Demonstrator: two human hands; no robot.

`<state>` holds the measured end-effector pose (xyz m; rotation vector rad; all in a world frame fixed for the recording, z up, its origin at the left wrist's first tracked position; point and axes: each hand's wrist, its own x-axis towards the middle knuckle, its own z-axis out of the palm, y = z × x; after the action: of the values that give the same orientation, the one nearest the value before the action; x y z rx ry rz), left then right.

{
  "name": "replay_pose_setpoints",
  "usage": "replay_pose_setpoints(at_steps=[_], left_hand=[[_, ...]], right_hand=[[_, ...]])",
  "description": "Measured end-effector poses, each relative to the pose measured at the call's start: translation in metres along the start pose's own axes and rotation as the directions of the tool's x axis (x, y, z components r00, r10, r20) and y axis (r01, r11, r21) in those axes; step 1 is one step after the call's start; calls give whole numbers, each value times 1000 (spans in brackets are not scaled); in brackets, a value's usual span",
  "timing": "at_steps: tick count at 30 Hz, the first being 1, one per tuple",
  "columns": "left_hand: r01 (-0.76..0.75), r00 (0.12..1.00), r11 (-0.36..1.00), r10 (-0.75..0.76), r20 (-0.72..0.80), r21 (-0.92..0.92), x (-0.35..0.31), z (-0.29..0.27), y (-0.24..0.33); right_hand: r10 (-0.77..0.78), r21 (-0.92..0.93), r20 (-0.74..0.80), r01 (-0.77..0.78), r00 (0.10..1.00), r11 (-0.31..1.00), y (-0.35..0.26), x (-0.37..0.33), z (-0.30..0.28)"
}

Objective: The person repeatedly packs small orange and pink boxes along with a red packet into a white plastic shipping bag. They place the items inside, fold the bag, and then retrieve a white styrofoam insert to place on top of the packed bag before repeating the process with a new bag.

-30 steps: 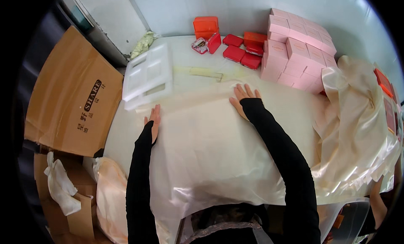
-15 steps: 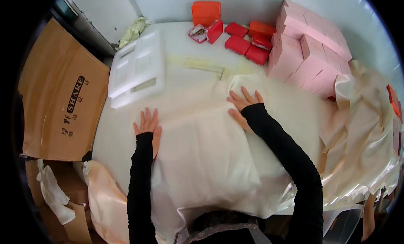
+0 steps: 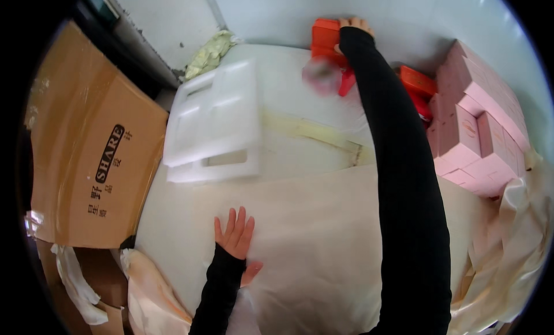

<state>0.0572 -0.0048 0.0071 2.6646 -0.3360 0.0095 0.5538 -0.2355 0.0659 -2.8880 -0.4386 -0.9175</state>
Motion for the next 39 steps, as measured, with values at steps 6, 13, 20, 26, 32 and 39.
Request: replay_pose_setpoints(at_steps=[6, 13, 20, 26, 32, 39], left_hand=[[84, 996, 996, -84, 29, -11, 10, -12, 10], [-244, 922, 503, -146, -360, -829, -6, -33, 62], [186, 966, 284, -227, 122, -941, -66, -55, 128], [-26, 988, 701, -91, -125, -712, -66, -39, 99], [-277, 961, 948, 278, 16, 158, -50, -16, 51], [-78, 986, 997, 78, -149, 6, -80, -1, 45]], right_hand=[[-434, -124, -671, 486, 601, 865, -44, -77, -98], [-639, 212, -613, 877, 464, 432, -66, -302, -244], [-613, 377, -244, 656, 752, 654, -108, -380, -342], [-629, 805, 164, 265, 760, 531, -89, -387, -336], [-308, 869, -58, 200, 950, 453, -83, -361, -295], [-583, 754, -62, 421, 810, 504, -118, -339, -263]])
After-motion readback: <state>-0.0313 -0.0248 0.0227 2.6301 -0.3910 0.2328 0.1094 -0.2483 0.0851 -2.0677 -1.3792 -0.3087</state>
